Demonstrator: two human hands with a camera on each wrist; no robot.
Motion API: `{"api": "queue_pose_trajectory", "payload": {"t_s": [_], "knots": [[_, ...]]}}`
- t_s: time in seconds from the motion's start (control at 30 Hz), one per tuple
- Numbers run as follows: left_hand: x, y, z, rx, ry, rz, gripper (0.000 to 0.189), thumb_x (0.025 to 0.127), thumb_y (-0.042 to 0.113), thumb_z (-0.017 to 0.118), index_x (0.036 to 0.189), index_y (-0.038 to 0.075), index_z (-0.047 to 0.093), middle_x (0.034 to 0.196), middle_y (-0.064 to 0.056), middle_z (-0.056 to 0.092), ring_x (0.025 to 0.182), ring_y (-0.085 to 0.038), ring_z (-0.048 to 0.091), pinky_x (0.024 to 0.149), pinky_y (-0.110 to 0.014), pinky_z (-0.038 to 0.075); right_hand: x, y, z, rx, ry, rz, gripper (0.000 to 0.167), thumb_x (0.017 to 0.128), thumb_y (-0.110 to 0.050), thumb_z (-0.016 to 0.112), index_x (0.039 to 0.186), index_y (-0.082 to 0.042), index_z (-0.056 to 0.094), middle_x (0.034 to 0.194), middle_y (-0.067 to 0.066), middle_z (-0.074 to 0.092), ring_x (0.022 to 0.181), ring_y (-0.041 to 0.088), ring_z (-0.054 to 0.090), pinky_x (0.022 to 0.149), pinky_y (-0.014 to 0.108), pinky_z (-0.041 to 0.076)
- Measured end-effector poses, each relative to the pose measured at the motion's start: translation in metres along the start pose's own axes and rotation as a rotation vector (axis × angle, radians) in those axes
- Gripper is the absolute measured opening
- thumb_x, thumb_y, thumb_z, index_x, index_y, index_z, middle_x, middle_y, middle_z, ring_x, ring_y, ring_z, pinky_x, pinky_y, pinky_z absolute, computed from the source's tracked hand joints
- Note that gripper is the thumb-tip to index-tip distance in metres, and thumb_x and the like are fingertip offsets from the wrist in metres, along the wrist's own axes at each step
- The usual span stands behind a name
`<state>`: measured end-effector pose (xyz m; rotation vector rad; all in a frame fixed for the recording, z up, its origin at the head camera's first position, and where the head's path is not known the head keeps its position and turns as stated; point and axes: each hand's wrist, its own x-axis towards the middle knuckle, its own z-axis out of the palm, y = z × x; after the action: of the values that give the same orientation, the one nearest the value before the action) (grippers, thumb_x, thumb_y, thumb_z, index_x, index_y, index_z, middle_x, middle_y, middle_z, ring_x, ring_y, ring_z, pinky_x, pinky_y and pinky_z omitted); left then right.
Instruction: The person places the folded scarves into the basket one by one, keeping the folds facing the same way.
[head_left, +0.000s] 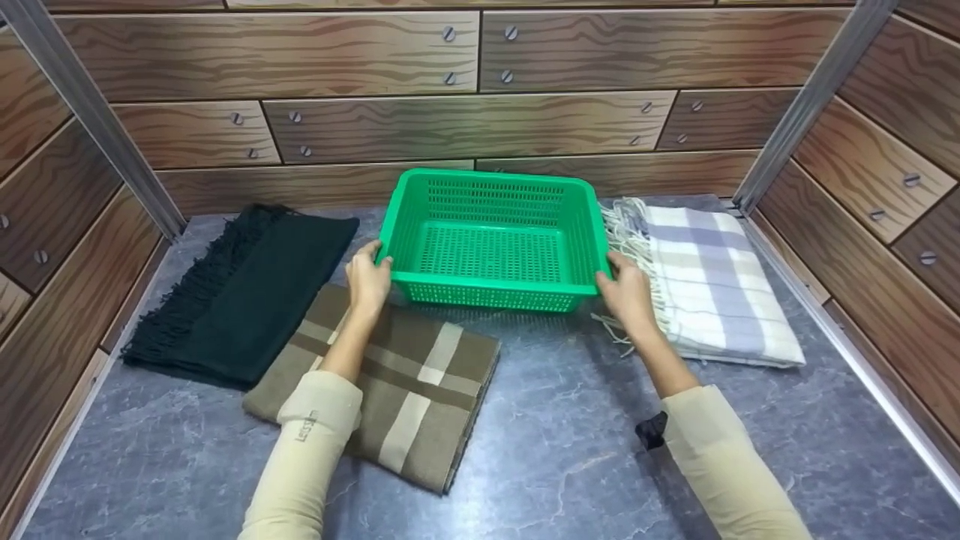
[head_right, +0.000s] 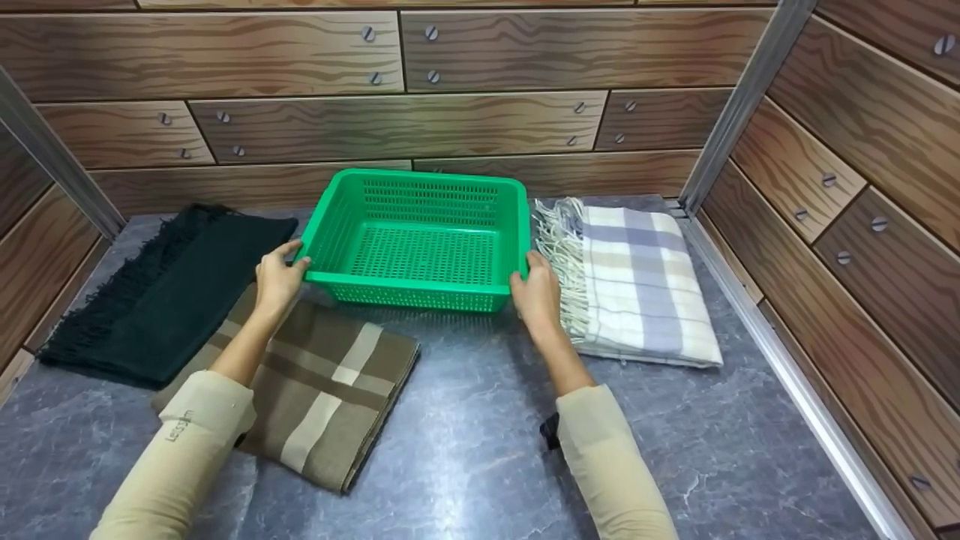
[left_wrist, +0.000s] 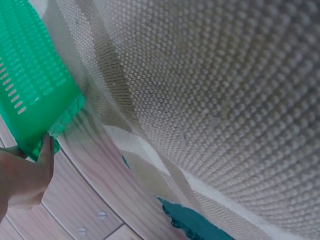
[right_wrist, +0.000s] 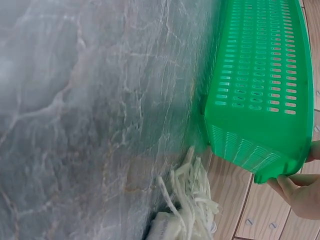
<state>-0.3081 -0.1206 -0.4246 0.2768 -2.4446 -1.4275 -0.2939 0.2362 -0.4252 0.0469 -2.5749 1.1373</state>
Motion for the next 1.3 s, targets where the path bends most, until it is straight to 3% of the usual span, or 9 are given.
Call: {"api": "queue_pose_trajectory", "payload": {"t_s": [0.5, 0.67, 0.77, 1.0, 1.13, 1.3], "knots": [[-0.0063, -0.0032, 0.0050, -0.014, -0.001, -0.013, 0.039, 0.091, 0.004, 0.057, 0.128, -0.004, 0.050, 0.130, -0.019, 0.048, 0.121, -0.029, 0.043, 0.096, -0.037, 0.037, 0.0035, 0.0046, 0.0003, 0.003, 0.023, 0.020, 0.042, 0.083, 0.002, 0.053, 0.124, 0.014, 0.048, 0.123, 0.030, 0.048, 0.112, 0.039, 0.048, 0.094, 0.044, 0.038], [-0.0057, -0.0016, 0.0032, -0.031, 0.018, -0.020, 0.039, 0.089, 0.003, 0.059, 0.126, -0.003, 0.052, 0.128, -0.019, 0.049, 0.119, -0.031, 0.043, 0.096, -0.038, 0.036, 0.0045, 0.0015, -0.0003, 0.068, -0.015, 0.104, 0.046, 0.088, -0.002, 0.053, 0.130, 0.014, 0.040, 0.128, 0.031, 0.043, 0.113, 0.042, 0.046, 0.093, 0.045, 0.039], [-0.0047, -0.0010, 0.0017, -0.076, 0.015, -0.068, 0.041, 0.089, 0.006, 0.059, 0.128, -0.003, 0.050, 0.127, -0.018, 0.051, 0.118, -0.031, 0.044, 0.096, -0.038, 0.035, 0.0030, -0.0004, -0.0004, 0.161, -0.074, 0.193, 0.051, 0.091, -0.007, 0.052, 0.134, 0.013, 0.034, 0.130, 0.031, 0.041, 0.116, 0.040, 0.044, 0.093, 0.043, 0.039], [-0.0055, -0.0009, -0.0025, -0.272, -0.077, -0.225, 0.047, 0.094, 0.007, 0.051, 0.138, 0.000, 0.037, 0.136, -0.021, 0.040, 0.124, -0.030, 0.038, 0.096, -0.038, 0.036, 0.0030, -0.0036, 0.0015, 0.376, -0.179, 0.353, 0.051, 0.096, -0.008, 0.045, 0.139, 0.010, 0.026, 0.129, 0.028, 0.044, 0.111, 0.031, 0.049, 0.085, 0.032, 0.046], [-0.0075, 0.0003, -0.0036, -0.336, -0.096, -0.257, 0.047, 0.095, 0.007, 0.050, 0.139, 0.001, 0.035, 0.139, -0.022, 0.036, 0.125, -0.031, 0.036, 0.097, -0.039, 0.035, 0.0048, -0.0034, 0.0018, 0.412, -0.179, 0.389, 0.051, 0.096, -0.009, 0.045, 0.140, 0.008, 0.025, 0.129, 0.027, 0.044, 0.109, 0.030, 0.051, 0.083, 0.030, 0.047], [-0.0091, 0.0020, -0.0022, -0.354, -0.093, -0.279, 0.048, 0.095, 0.007, 0.050, 0.140, 0.001, 0.034, 0.137, -0.023, 0.037, 0.124, -0.030, 0.038, 0.097, -0.039, 0.036, 0.0080, -0.0031, 0.0014, 0.446, -0.172, 0.397, 0.052, 0.096, -0.009, 0.043, 0.140, 0.009, 0.024, 0.132, 0.028, 0.041, 0.114, 0.033, 0.047, 0.092, 0.040, 0.041]]}}
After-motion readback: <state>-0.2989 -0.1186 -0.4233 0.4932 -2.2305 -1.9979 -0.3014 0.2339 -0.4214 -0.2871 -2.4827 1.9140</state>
